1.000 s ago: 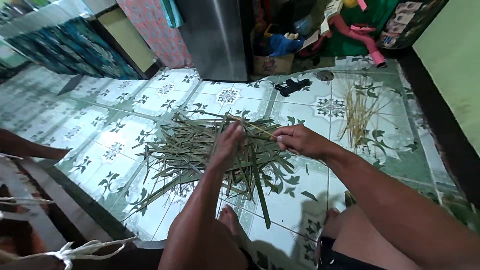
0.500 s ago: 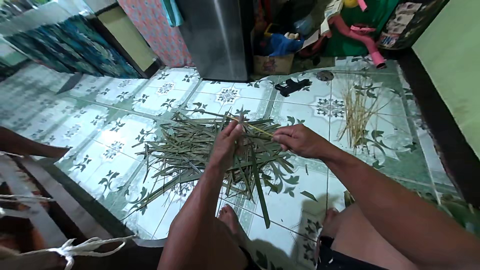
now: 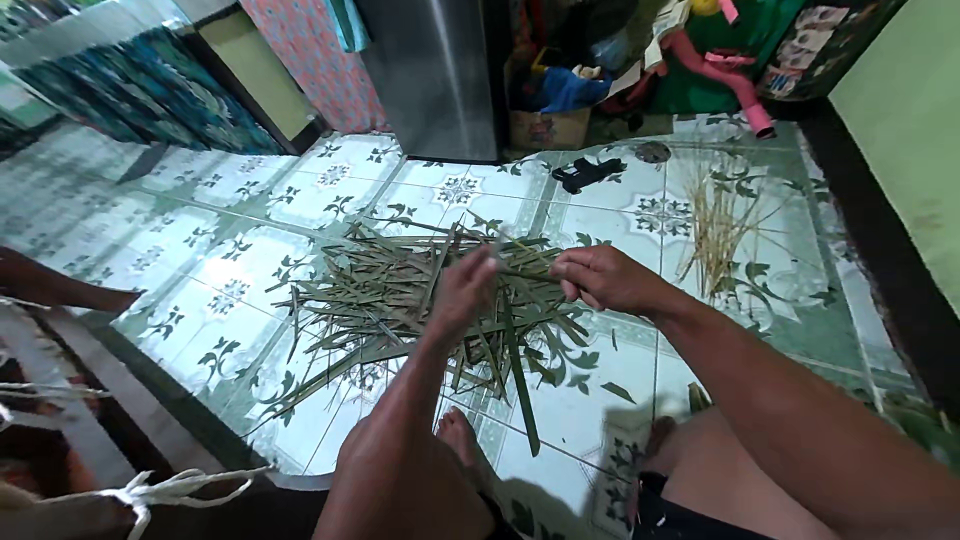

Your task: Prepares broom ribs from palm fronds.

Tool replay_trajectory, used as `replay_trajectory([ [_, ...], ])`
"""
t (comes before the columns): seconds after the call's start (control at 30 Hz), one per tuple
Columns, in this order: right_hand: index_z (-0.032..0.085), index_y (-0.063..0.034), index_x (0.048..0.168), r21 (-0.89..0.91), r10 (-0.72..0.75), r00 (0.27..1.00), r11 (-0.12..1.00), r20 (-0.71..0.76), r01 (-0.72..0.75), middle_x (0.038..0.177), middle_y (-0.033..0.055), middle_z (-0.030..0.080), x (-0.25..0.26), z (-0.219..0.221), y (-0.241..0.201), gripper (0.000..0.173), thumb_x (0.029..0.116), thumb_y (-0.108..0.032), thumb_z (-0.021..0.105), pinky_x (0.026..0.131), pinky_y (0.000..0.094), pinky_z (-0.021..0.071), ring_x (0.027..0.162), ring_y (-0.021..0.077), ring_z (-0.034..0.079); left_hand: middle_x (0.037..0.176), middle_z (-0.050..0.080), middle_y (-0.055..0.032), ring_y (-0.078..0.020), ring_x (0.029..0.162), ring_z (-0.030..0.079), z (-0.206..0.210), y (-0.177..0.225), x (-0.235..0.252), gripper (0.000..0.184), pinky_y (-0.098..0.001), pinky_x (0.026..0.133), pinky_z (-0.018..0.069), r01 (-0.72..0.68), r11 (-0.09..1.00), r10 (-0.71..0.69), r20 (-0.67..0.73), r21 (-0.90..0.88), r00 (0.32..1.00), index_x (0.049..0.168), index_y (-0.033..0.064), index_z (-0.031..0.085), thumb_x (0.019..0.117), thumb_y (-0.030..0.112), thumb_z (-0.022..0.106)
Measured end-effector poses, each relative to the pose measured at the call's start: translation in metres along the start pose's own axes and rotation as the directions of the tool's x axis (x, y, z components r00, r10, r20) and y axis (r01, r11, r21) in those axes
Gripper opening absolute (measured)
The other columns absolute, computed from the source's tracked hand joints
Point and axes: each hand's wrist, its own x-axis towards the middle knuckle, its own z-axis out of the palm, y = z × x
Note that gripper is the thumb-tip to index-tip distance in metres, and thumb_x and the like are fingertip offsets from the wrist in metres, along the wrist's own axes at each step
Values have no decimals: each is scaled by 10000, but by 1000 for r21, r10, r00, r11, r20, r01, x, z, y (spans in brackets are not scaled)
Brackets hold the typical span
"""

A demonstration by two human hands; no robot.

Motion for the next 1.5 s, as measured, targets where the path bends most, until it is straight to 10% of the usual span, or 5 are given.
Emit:
replay_trajectory([
  [0.83, 716, -55, 1142, -147, -115, 993, 983, -28, 109, 678, -63, 570, -3, -3, 4, 286, 1087, -194, 472, 540, 185, 415, 555, -3, 469, 593, 459, 55, -38, 452, 409, -6, 3, 12, 380, -201, 437, 395, 39, 999, -40, -29, -29, 999, 1377, 107, 615, 1096, 291, 437],
  [1.5, 665, -63, 1099, 348, 3, 986, 935, 168, -62, 609, -76, 485, -7, -10, 2, 274, 1092, -172, 414, 402, 137, 307, 439, -15, 370, 610, 467, 32, -60, 453, 408, -17, 7, 11, 382, -226, 432, 395, -31, 995, 34, -30, 99, 999, 1372, 139, 612, 1099, 332, 428],
])
